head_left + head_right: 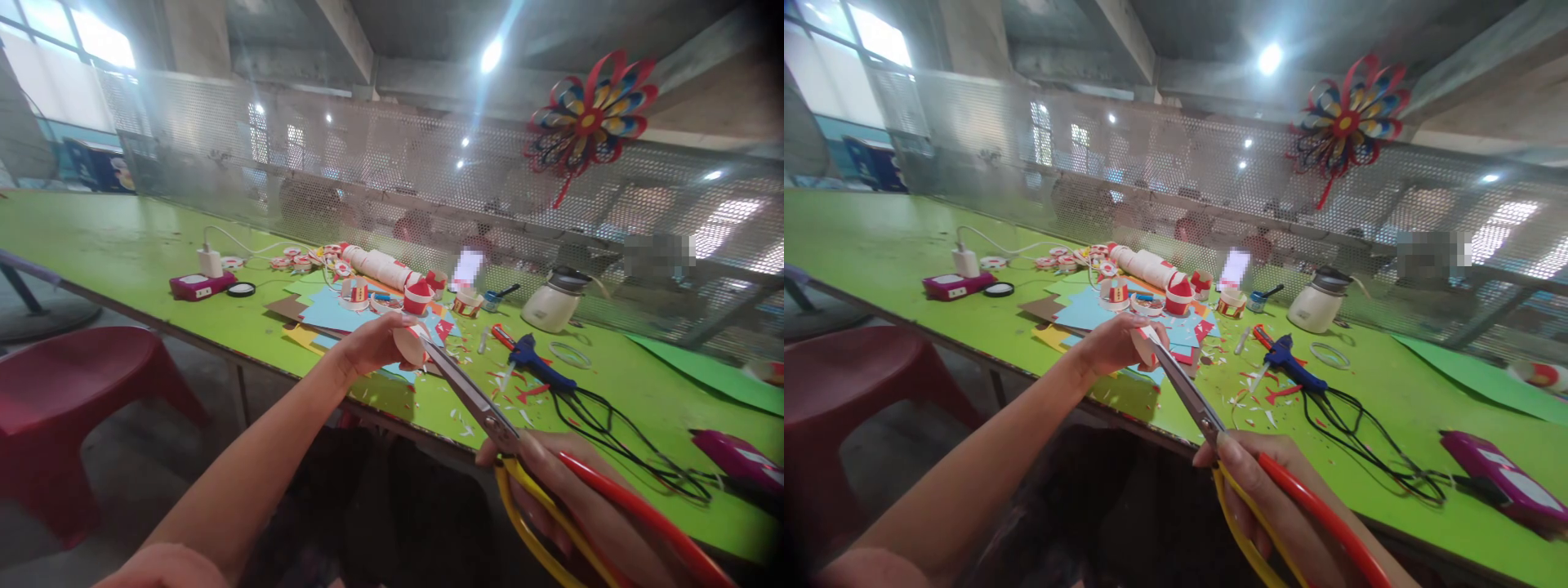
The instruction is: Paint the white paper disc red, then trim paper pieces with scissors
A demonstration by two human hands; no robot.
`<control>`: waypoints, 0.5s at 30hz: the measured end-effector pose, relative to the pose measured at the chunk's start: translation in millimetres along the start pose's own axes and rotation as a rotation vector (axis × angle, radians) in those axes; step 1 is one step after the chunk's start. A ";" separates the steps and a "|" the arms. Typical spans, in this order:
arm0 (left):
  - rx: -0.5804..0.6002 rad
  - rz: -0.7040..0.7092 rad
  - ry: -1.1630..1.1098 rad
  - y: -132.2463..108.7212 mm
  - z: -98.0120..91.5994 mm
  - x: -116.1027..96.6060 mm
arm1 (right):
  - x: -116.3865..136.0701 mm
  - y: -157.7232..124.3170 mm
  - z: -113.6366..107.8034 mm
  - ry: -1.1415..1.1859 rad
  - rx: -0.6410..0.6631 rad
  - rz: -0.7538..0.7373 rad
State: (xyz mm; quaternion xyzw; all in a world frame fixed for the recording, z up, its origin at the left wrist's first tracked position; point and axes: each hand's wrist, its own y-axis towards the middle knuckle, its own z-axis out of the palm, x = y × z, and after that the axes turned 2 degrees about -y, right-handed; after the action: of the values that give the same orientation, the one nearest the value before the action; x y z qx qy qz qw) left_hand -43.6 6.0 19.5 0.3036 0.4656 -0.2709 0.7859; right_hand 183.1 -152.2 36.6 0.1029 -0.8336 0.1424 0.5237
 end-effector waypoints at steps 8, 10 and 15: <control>-0.018 0.015 -0.013 0.8 -2.0 2.3 | 3.2 -0.3 -1.3 -0.004 0.004 -0.043; -0.029 0.022 -0.008 1.4 -3.3 3.3 | 4.3 -1.4 -0.5 0.012 0.007 -0.052; -0.035 0.097 -0.035 2.6 -5.2 3.9 | 7.1 -8.4 2.8 0.138 -0.020 0.010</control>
State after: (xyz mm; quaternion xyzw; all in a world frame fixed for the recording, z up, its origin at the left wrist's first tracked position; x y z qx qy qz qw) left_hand -43.0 11.0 14.5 0.3072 0.4411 -0.2298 0.8113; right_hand 180.4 -161.3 42.9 0.0836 -0.7975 0.1434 0.5801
